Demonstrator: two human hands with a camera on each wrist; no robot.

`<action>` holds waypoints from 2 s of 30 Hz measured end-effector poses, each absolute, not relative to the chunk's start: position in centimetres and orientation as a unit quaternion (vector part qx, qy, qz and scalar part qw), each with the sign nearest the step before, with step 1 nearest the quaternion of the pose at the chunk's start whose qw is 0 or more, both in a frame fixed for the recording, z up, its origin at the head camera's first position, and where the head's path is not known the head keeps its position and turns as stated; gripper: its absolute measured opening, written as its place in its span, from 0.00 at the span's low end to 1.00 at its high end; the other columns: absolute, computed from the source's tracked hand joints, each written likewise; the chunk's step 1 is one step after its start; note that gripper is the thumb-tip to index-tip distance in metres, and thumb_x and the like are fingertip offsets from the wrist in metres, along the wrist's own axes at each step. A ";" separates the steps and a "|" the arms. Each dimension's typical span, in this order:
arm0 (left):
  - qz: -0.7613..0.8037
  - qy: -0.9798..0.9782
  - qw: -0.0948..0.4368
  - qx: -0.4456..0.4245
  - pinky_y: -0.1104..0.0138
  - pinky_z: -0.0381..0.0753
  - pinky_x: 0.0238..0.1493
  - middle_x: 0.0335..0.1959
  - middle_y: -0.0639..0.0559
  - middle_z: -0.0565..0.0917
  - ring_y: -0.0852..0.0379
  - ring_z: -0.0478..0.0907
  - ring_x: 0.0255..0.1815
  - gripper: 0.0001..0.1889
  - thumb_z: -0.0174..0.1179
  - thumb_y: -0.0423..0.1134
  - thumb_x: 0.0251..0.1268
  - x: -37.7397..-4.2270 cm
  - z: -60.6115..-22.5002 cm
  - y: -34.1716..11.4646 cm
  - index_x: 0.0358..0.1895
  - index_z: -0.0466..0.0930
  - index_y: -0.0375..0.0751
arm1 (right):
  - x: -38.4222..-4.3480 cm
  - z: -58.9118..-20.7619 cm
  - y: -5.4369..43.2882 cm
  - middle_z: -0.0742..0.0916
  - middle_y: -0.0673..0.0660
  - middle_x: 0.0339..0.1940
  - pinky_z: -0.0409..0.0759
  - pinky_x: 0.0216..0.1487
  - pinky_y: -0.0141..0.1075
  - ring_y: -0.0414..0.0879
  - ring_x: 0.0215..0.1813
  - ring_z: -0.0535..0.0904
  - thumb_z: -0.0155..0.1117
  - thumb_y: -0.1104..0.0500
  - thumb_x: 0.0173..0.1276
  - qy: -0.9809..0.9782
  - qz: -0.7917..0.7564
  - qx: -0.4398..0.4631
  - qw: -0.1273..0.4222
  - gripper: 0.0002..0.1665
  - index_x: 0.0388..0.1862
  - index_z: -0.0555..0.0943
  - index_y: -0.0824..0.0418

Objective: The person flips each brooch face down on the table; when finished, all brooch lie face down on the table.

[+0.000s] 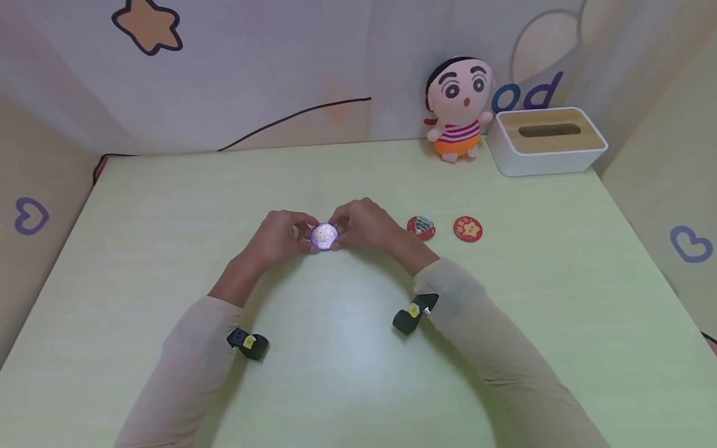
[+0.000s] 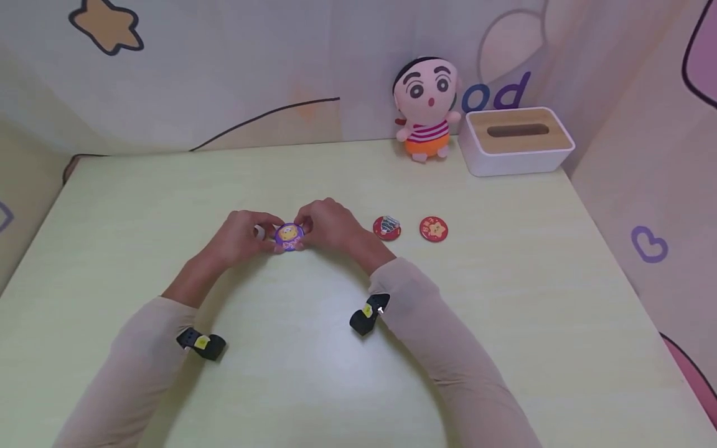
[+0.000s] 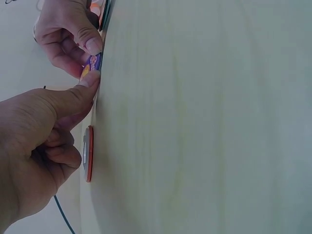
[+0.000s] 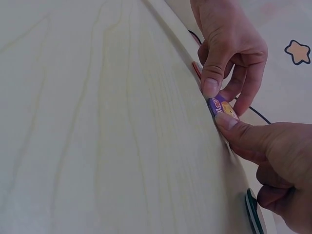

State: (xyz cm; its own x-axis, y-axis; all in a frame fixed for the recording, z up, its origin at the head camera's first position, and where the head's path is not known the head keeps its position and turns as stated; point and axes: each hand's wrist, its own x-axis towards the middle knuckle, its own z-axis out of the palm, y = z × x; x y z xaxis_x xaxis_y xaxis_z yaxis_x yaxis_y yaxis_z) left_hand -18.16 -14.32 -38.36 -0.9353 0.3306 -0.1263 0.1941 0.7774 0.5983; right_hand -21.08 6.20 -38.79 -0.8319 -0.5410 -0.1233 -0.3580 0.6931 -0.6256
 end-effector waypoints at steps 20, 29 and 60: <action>0.346 0.922 0.102 0.142 0.64 0.74 0.45 0.39 0.40 0.88 0.48 0.76 0.43 0.21 0.73 0.29 0.57 -18.4 -38.7 -14.4 0.56 0.85 0.36 | -21.5 -38.7 6.5 0.90 0.54 0.37 0.76 0.47 0.34 0.46 0.42 0.80 0.80 0.56 0.58 0.904 -0.319 -0.240 0.154 0.21 0.50 0.88 0.60; 0.356 0.919 0.104 0.132 0.65 0.74 0.46 0.38 0.39 0.88 0.48 0.76 0.44 0.20 0.73 0.30 0.57 -18.3 -38.6 -14.5 0.55 0.86 0.36 | -21.5 -38.8 6.4 0.91 0.56 0.38 0.77 0.50 0.35 0.46 0.43 0.81 0.80 0.58 0.59 0.900 -0.330 -0.243 0.147 0.19 0.48 0.89 0.61; 0.369 0.919 0.104 0.097 0.64 0.70 0.40 0.42 0.40 0.89 0.50 0.72 0.42 0.19 0.70 0.32 0.63 -18.5 -38.5 -14.6 0.58 0.86 0.41 | -21.6 -39.0 6.2 0.92 0.54 0.40 0.77 0.58 0.40 0.47 0.47 0.83 0.77 0.58 0.62 0.912 -0.318 -0.234 0.116 0.16 0.48 0.89 0.59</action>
